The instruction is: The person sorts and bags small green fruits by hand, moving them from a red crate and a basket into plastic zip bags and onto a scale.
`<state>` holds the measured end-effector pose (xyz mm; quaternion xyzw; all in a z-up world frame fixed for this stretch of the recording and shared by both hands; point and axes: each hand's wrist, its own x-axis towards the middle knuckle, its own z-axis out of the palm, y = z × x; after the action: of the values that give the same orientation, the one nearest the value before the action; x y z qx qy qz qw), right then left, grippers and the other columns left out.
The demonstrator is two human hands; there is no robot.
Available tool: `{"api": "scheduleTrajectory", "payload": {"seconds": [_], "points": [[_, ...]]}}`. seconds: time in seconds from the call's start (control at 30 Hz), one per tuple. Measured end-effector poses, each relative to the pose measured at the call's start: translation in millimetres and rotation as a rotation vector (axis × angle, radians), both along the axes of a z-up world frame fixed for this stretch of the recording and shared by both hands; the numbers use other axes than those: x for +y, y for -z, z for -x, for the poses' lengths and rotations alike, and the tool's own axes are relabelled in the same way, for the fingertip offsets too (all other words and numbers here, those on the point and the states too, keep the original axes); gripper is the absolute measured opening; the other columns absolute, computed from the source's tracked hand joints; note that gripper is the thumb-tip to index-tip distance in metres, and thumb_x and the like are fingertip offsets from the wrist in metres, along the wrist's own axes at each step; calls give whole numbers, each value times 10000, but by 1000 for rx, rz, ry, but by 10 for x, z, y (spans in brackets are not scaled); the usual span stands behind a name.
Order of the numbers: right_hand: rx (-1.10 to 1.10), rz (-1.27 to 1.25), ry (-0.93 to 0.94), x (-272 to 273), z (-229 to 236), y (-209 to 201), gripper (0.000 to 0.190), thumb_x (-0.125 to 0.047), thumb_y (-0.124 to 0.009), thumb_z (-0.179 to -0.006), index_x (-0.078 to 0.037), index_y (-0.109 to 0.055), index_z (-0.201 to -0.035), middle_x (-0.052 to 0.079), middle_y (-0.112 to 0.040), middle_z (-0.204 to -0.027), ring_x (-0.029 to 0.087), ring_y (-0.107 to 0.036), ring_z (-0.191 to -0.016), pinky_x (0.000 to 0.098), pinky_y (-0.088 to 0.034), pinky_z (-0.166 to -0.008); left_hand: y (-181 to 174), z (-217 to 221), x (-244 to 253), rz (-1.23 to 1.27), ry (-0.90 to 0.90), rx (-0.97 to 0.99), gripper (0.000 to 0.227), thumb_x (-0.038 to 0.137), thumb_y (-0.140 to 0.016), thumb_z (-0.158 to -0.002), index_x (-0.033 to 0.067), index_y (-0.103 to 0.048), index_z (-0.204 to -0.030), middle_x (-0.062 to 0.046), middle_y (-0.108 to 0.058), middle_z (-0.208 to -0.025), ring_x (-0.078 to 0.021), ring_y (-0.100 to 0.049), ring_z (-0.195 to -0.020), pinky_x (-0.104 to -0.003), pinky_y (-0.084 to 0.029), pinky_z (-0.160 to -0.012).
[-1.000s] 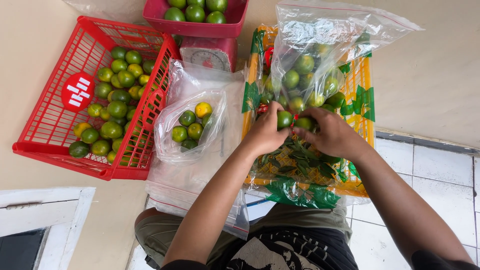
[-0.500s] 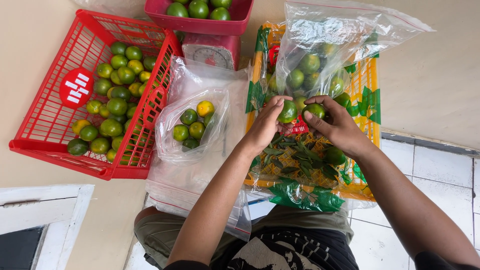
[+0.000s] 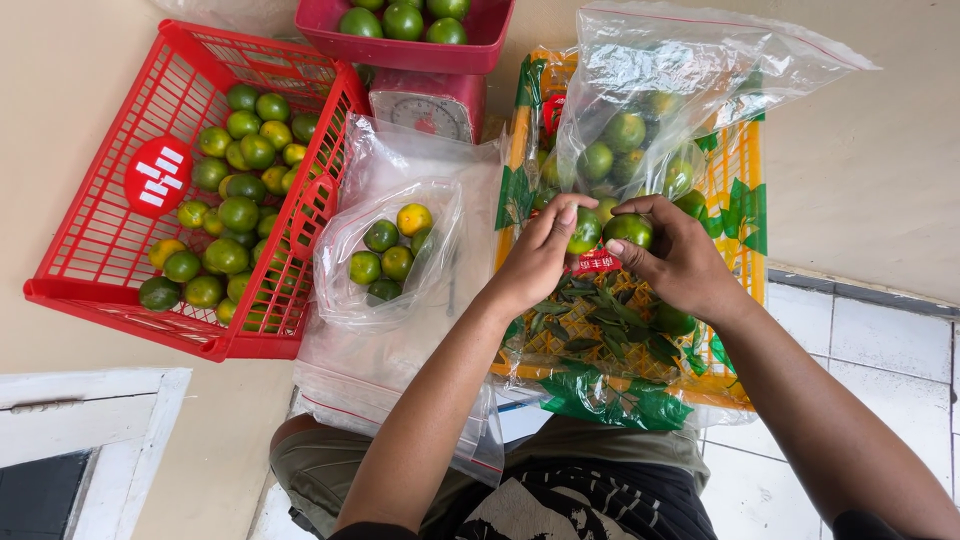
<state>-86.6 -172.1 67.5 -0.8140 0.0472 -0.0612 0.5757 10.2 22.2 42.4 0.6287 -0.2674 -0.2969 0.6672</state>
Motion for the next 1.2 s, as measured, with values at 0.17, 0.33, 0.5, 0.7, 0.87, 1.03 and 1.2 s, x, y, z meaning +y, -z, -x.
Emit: {"api": "scheduleTrajectory", "payload": {"seconds": [0.17, 0.33, 0.5, 0.7, 0.87, 1.03, 1.2], "points": [[27, -68, 2, 83, 2, -104, 394, -140, -708, -969, 85, -592, -1272, 275, -620, -851, 318, -636, -713, 465, -558, -668, -127, 53, 25, 72, 6, 27, 512, 460, -355, -1099, 64, -464, -1404, -142, -539, -1015, -167, -577, -832, -277, -512, -685], [36, -133, 31, 94, 41, -147, 360, -178, -649, -1023, 86, -595, -1262, 217, -597, -821, 272, -629, -700, 413, -544, -623, -311, 59, 65, -33, -12, -160, 562, 316, -675, -982, 9, -419, -1376, -159, -524, -1029, -222, -577, -877, -336, -496, -719], [56, -147, 76, 164, 68, -305, 377, -160, -612, -1044, 112, -577, -1303, 235, -555, -841, 313, -613, -729, 422, -515, -632, -281, 121, 93, -40, -3, -158, 563, 221, -633, -991, 21, -226, -1324, -254, -563, -1088, -351, -652, -936, -479, -567, -770], [154, -9, 80, 324, 72, -640, 355, -228, -619, -1017, -42, -563, -1315, 121, -568, -717, 188, -522, -580, 331, -420, -512, -638, 221, 248, -78, -46, -160, 531, 357, -639, -917, 105, -429, -1335, -159, -619, -1256, -260, -665, -1092, -355, -548, -868], [208, 143, 44, 478, -56, -954, 409, -170, -678, -968, -72, -657, -1364, 170, -718, -871, 257, -705, -732, 359, -556, -671, -846, 189, 711, -37, -158, -314, 536, 423, -601, -949, 158, -500, -1405, -152, -551, -1468, -288, -569, -1341, -366, -490, -1050], [138, 265, -111, 887, -364, -1086, 443, -149, -724, -927, -115, -698, -1367, 44, -747, -1041, 129, -548, -622, 276, -450, -574, -971, 42, 1473, 3, -253, -392, 541, 391, -571, -996, 151, -468, -1471, -149, -540, -1514, -308, -557, -1383, -396, -487, -1122], [98, 292, -384, 1700, -834, -1043, 454, -199, -777, -874, -102, -555, -1259, 75, -687, -1078, 176, -696, -845, 310, -564, -771, -979, -191, 2389, -145, -588, -304, 503, 369, -647, -938, 188, -497, -1382, -100, -621, -1262, -201, -634, -1054, -305, -523, -886]]}}
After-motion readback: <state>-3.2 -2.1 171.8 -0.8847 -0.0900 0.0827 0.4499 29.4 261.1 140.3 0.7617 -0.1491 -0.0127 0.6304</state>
